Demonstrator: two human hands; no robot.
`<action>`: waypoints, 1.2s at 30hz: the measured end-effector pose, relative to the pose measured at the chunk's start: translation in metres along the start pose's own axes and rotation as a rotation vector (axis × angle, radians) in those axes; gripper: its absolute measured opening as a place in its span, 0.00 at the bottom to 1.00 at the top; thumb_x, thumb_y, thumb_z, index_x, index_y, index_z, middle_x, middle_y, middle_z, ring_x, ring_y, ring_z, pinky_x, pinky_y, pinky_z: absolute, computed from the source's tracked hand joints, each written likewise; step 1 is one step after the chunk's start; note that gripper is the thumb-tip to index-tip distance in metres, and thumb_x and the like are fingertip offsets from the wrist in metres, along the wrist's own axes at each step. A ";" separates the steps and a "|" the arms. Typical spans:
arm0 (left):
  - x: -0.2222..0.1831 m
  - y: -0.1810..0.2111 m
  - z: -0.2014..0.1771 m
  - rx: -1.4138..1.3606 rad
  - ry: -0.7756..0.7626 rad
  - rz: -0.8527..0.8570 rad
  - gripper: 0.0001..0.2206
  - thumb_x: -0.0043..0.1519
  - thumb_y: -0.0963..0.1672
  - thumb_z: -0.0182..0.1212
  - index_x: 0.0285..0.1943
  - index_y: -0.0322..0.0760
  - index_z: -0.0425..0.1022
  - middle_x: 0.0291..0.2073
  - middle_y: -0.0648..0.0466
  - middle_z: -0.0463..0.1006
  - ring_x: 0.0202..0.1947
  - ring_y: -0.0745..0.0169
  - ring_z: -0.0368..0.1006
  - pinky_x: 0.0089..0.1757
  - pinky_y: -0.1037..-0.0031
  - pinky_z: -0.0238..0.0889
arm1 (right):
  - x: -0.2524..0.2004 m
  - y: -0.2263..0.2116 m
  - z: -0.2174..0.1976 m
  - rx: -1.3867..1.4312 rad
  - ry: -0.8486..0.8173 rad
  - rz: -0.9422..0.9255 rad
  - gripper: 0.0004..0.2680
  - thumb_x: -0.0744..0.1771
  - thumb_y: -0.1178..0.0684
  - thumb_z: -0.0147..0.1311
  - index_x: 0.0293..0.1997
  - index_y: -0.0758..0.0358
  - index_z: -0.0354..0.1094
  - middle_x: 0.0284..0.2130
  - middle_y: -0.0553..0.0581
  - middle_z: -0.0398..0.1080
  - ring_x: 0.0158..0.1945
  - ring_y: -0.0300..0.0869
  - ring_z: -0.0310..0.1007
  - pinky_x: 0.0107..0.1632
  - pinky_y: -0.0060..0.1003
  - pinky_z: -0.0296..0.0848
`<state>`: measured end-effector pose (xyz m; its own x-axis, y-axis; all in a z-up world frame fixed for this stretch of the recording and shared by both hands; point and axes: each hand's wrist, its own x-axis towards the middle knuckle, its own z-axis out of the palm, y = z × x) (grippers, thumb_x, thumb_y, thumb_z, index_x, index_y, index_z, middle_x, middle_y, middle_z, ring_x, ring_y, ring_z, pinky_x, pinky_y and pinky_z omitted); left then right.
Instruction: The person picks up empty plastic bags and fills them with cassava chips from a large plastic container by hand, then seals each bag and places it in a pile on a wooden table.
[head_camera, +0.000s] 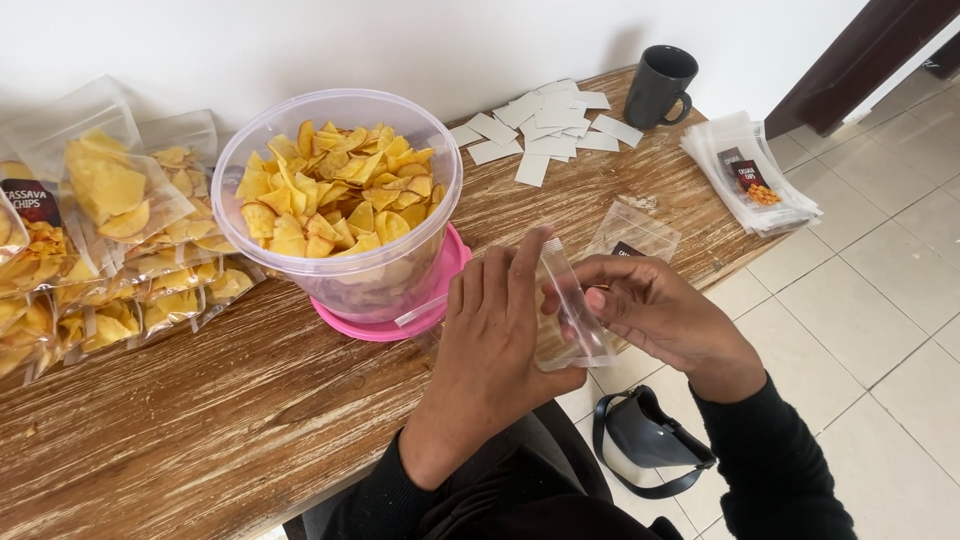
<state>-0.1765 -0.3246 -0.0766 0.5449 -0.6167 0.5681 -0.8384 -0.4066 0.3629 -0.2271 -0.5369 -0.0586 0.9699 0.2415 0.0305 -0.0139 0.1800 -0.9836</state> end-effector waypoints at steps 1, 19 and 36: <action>0.000 0.001 -0.003 -0.003 -0.002 0.001 0.57 0.45 0.56 0.78 0.78 0.33 0.43 0.56 0.43 0.63 0.53 0.47 0.62 0.55 0.57 0.58 | -0.001 0.000 0.000 0.001 0.004 0.001 0.18 0.66 0.48 0.61 0.57 0.73 0.70 0.40 0.64 0.78 0.44 0.49 0.81 0.49 0.42 0.82; -0.022 0.027 -0.002 -0.481 0.024 -0.171 0.22 0.69 0.44 0.53 0.72 0.37 0.61 0.70 0.40 0.63 0.70 0.39 0.64 0.57 0.53 0.69 | -0.028 0.000 0.055 -0.647 0.283 -0.301 0.15 0.71 0.52 0.46 0.65 0.64 0.64 0.60 0.62 0.71 0.64 0.49 0.73 0.64 0.39 0.73; -0.023 0.030 -0.011 -0.702 0.102 -0.137 0.24 0.65 0.38 0.62 0.71 0.41 0.65 0.69 0.45 0.66 0.72 0.50 0.64 0.67 0.61 0.63 | -0.024 0.020 0.053 -0.276 0.339 -0.295 0.13 0.67 0.58 0.58 0.59 0.65 0.70 0.56 0.62 0.70 0.61 0.47 0.72 0.63 0.40 0.75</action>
<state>-0.2141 -0.3153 -0.0709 0.6711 -0.5110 0.5372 -0.5881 0.0744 0.8054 -0.2633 -0.4889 -0.0700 0.9477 -0.1117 0.2989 0.2918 -0.0756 -0.9535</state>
